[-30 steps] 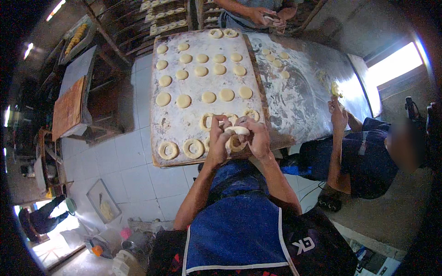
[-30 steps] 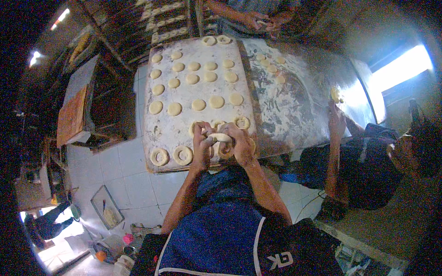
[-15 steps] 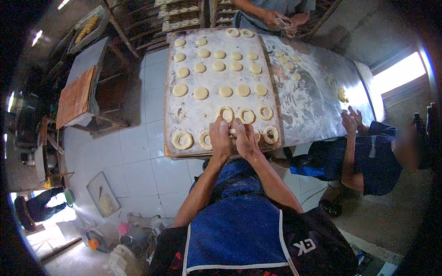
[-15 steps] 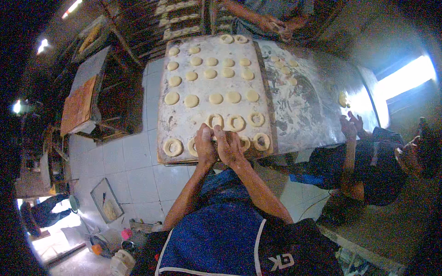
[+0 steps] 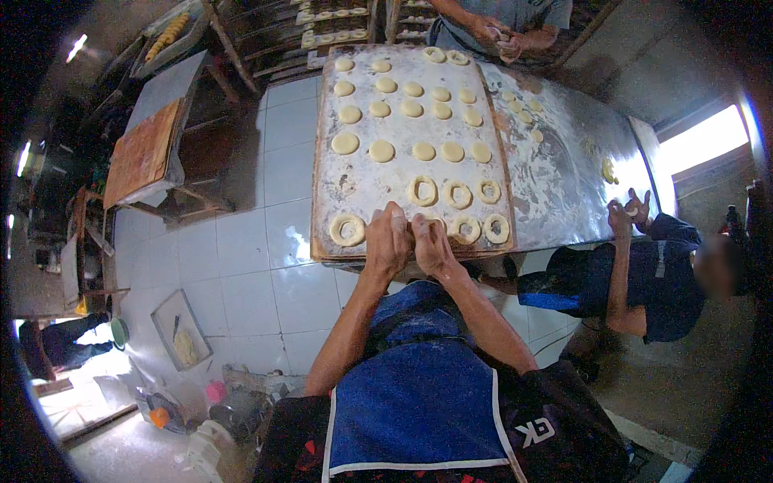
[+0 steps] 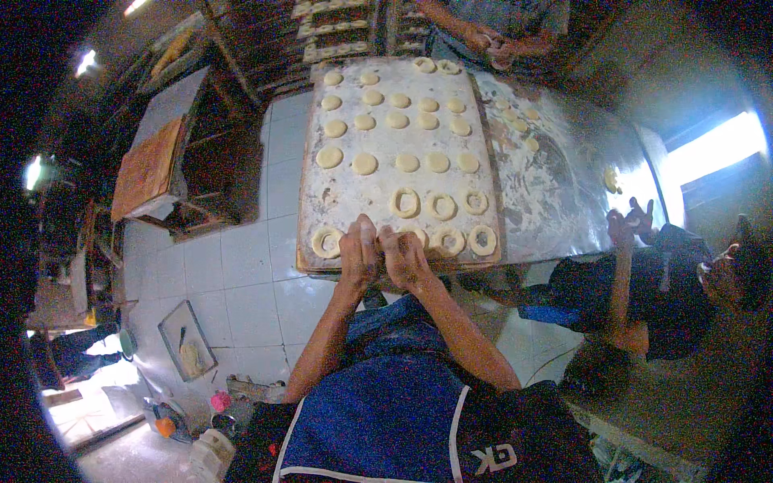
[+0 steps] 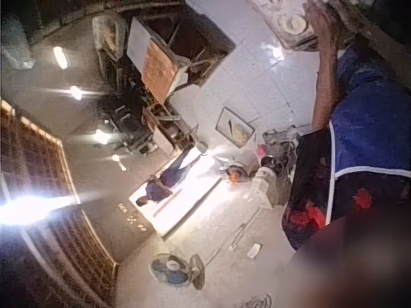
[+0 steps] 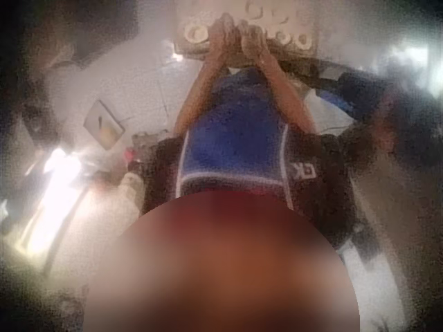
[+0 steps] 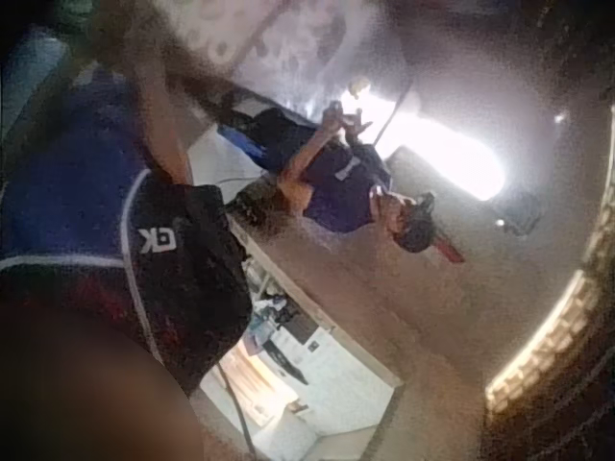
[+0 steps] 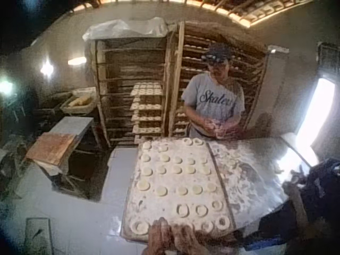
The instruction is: The person shapes small dough balls into rings by hand and places them on a floured wooden board. Another person works alongside, also shaping dough. The camera wearer moves the board to a rack and retrieves a new one to continue shaping.
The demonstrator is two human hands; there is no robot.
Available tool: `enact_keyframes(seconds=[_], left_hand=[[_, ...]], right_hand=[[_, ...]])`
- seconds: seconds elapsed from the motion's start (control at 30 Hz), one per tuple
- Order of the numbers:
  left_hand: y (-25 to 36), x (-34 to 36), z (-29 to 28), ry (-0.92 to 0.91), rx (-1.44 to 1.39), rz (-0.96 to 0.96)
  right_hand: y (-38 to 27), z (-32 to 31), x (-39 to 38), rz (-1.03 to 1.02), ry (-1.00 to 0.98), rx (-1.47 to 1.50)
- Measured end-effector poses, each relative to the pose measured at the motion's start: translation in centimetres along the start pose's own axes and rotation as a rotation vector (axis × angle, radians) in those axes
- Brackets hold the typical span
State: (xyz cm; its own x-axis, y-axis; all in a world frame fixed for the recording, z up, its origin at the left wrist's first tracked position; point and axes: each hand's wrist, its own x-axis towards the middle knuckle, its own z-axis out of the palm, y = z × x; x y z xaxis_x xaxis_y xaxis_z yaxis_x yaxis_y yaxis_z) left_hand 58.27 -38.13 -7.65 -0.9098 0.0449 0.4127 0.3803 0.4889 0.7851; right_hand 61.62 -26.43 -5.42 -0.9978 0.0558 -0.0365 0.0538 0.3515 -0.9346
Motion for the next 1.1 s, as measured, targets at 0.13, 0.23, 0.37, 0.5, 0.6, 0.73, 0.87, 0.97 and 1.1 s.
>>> enact_keyframes(seconds=[0.13, 0.23, 0.37, 0.5, 0.6, 0.73, 0.87, 0.97, 1.1], left_hand=[[-1.0, -0.4, -0.8, 0.084, -0.515, -0.356], [-2.3, -0.1, -1.8, 0.176, -0.354, -0.066], [-5.6, 2.1, -5.3, 0.168, -0.249, -0.274], [-9.0, 6.4, -6.6, 0.134, -0.160, -0.444], [-10.3, 7.2, -7.5, 0.149, 0.212, -0.091], [-10.1, 6.9, -7.5, 0.059, 0.199, -0.118], [-9.3, 6.9, -7.1, 0.121, 0.303, -0.100], [-8.5, 6.9, -7.2, 0.188, 0.298, -0.118], [-6.2, 6.5, -7.9, 0.248, -0.382, -0.497]], right_hand=[[2.2, 1.5, 0.8, -0.631, -0.021, -0.261], [1.7, 2.6, 2.0, -0.400, -0.164, -0.097], [-1.9, 2.8, 5.3, -0.450, -0.241, 0.018], [-4.1, 4.5, 10.5, -0.192, -0.143, -0.296], [-3.3, 6.6, 15.5, -0.310, -0.011, -0.656], [-2.0, 8.7, 20.7, -0.493, -0.088, -0.820], [-3.1, 8.8, 22.3, -0.333, -0.189, -0.873], [-4.8, 7.4, 21.9, -0.240, -0.241, -0.662], [-5.6, 5.4, 18.7, -0.172, -0.239, -0.103]])
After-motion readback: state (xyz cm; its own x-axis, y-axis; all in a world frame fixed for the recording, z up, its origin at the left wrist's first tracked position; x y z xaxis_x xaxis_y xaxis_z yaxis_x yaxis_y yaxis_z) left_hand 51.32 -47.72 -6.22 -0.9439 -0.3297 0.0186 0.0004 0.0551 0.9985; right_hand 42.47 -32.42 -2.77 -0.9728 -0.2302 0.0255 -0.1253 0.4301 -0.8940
